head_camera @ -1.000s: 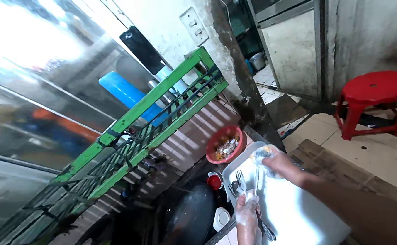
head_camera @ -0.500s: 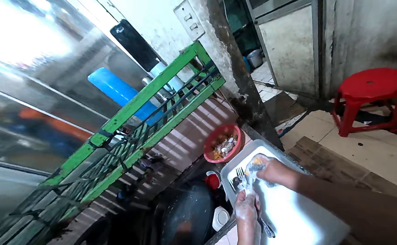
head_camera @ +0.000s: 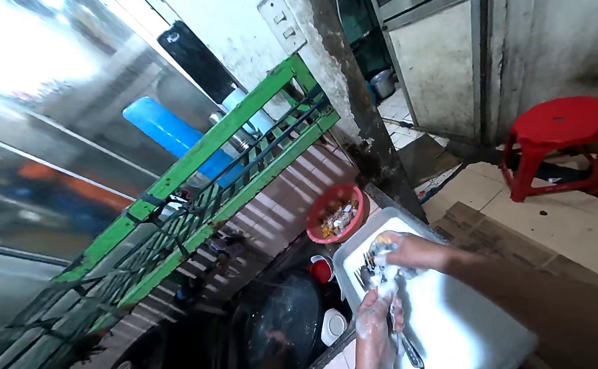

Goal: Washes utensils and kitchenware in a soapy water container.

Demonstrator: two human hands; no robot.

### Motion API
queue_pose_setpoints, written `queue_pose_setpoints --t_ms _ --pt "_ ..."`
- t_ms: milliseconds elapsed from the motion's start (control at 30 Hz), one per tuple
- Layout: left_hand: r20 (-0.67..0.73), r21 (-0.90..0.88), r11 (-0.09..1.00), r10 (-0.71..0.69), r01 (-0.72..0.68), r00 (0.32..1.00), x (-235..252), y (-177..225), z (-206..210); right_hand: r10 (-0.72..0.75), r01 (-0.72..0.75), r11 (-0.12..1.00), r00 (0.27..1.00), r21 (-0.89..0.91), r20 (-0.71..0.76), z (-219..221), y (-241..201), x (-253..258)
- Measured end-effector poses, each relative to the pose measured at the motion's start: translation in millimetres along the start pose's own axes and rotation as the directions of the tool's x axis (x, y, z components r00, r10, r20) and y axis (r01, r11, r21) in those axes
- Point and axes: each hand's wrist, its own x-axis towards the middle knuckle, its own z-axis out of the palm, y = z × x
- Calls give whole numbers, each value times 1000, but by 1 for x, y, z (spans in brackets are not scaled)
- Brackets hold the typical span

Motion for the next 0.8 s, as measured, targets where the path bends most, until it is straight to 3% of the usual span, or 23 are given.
queue_pose_setpoints --t_ms 67,167,267,333,400,467,600,700,800 --pt "34 -13 1000 11 -10 999 -1 -3 -6 -31 33 999 996 18 -85 -9 0 2" --pt "-14 44 998 50 -50 999 2 -7 -8 89 7 956 945 293 -314 -19 8 18" --pt "-75 66 994 89 -84 993 9 0 1 210 -100 892 955 440 -208 0 -5 1" --pt "-80 66 992 108 -103 991 11 6 7 198 -159 919 977 360 -75 22 -16 -13" --pt "-69 60 989 137 -133 988 12 5 4 176 -156 945 983 287 -44 26 -17 -11" --pt "-82 53 979 200 -196 976 13 2 -6 169 -157 953 985 259 -27 10 -14 -4" --pt "-48 -54 948 313 -315 949 18 1 -16 134 -145 989 969 39 209 -6 -10 -5" --pt "22 -34 961 274 -274 961 19 1 -11 176 -74 964 897 -255 406 22 -20 -17" --pt "-56 -126 968 210 -215 976 27 9 -13 280 30 887 760 -461 587 36 -17 -27"
